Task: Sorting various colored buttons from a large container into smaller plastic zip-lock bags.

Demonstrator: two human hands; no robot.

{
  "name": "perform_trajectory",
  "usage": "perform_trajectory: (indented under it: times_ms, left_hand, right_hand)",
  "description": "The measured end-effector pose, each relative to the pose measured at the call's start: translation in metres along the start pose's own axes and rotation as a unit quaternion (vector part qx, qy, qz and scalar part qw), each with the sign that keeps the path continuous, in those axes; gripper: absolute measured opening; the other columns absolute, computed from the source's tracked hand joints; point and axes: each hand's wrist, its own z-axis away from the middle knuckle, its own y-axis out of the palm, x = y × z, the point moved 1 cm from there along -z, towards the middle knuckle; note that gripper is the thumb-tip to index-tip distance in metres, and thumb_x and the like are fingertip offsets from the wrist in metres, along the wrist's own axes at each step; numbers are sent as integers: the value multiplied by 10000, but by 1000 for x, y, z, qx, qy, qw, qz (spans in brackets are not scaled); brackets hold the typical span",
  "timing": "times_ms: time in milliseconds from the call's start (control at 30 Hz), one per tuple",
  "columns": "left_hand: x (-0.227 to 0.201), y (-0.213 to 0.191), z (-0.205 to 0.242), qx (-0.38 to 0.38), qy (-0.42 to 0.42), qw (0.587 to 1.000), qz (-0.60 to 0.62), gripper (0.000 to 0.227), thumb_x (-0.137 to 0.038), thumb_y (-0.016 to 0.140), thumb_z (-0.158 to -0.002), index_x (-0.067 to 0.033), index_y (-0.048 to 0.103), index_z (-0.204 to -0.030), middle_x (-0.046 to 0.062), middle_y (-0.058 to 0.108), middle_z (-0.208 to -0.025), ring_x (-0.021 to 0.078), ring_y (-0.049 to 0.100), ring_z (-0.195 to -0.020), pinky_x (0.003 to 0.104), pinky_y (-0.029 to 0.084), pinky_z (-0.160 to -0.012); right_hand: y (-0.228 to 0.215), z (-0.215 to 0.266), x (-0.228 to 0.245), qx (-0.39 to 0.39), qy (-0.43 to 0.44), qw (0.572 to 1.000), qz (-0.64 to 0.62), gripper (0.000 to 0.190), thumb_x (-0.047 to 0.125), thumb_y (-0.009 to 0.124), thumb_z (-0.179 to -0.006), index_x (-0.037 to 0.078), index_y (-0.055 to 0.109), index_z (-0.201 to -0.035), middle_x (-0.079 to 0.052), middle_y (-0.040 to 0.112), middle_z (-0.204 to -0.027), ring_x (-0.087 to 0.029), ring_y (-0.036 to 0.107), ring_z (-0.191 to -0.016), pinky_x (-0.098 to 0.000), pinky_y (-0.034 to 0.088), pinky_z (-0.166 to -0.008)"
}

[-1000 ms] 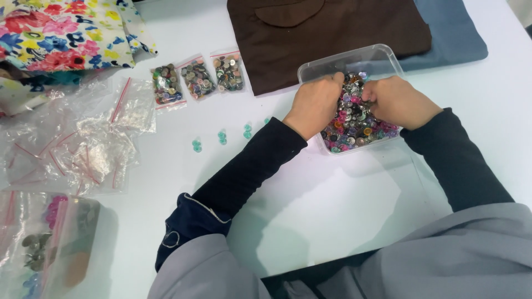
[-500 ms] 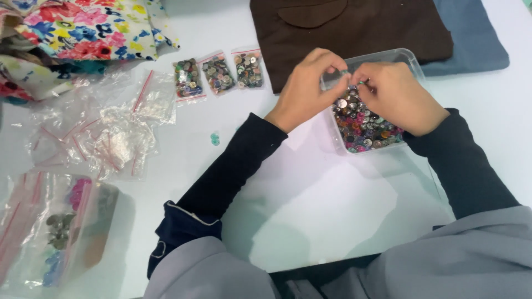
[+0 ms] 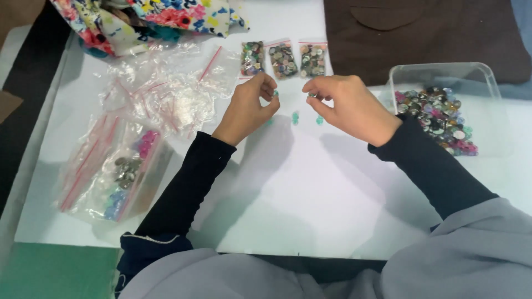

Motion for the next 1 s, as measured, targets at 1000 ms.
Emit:
perform_trajectory:
  times_ms: [1000]
  left_hand:
    - [75,-13,74,-90,-72,985,-126,207,-42,640,-890,-29,620,-1095,193,622,-1115,354,688,-1057,439,578,-864]
  right_hand:
    - [116,-74,31,152,-23,988,30,330,77,625,-963,-13,648,-1281,-250,724,-1140,-392,699,-1073,-537,473,-1030]
